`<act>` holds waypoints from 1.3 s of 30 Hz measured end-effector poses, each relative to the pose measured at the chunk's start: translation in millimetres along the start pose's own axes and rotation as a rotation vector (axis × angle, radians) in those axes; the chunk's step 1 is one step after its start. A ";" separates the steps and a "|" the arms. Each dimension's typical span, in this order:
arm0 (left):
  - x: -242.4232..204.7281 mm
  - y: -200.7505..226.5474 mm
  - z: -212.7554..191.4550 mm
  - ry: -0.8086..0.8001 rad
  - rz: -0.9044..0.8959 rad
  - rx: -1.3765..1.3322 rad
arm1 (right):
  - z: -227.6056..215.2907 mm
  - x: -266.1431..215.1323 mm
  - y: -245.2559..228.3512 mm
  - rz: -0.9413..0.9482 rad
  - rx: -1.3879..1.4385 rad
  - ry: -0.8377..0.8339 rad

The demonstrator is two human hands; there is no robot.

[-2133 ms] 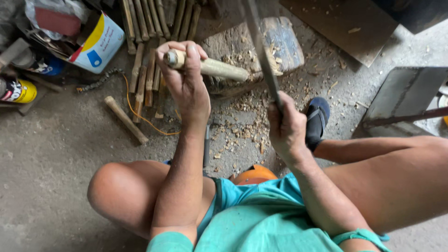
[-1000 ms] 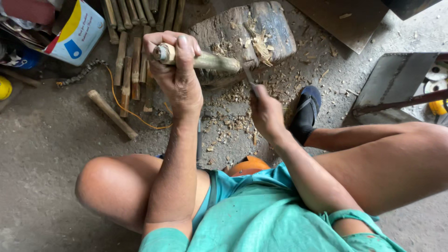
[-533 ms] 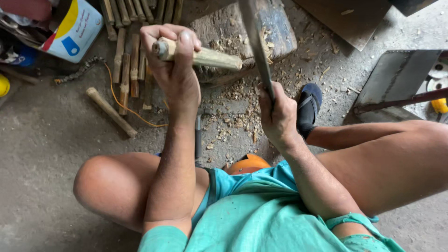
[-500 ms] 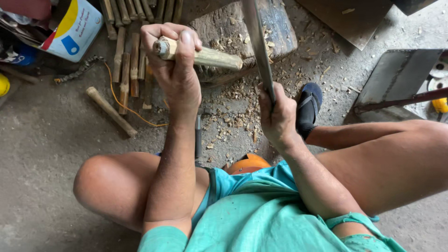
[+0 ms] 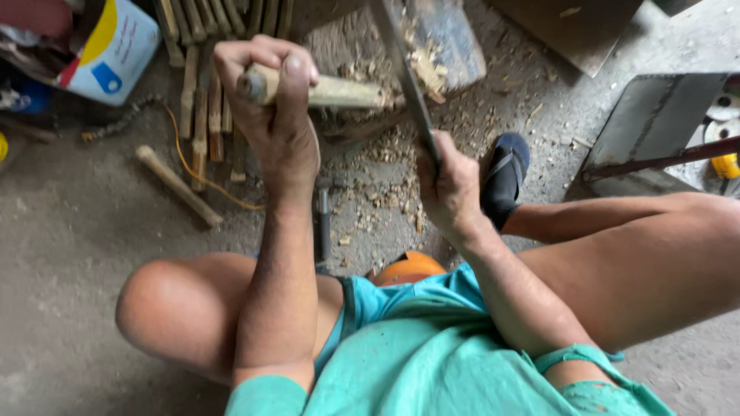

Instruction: The person sits on the floor and uses a knife to carve a cylindrical wooden stick, rotating it to shape the surface. Wood shavings accumulate on the floor as the person continues to shave the stick.

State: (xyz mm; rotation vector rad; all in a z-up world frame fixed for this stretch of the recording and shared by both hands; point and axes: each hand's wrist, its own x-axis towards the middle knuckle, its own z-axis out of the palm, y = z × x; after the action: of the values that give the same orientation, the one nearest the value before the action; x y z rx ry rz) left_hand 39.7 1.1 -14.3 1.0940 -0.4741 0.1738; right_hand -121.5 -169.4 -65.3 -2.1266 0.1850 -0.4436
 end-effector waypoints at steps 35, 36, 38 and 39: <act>-6.0 -7.0 -11.2 0.062 -0.068 -0.177 | -0.2 -5.4 -11.6 -0.074 0.025 0.048; -6.0 -5.2 -10.5 0.063 -0.074 -0.170 | 6.8 -7.1 -0.8 -0.084 0.044 0.058; -5.4 -1.3 -6.2 0.059 -0.065 -0.129 | 26.3 1.8 25.7 0.089 -0.287 -0.092; -4.9 0.3 -2.3 0.054 -0.050 -0.096 | 30.4 5.9 35.4 0.173 -0.454 -0.162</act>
State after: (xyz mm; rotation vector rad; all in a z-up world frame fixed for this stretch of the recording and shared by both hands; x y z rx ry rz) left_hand 35.9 3.7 -17.2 1.0038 -0.4021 0.1352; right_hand -103.1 -167.5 -108.6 -2.5506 0.4037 -0.1309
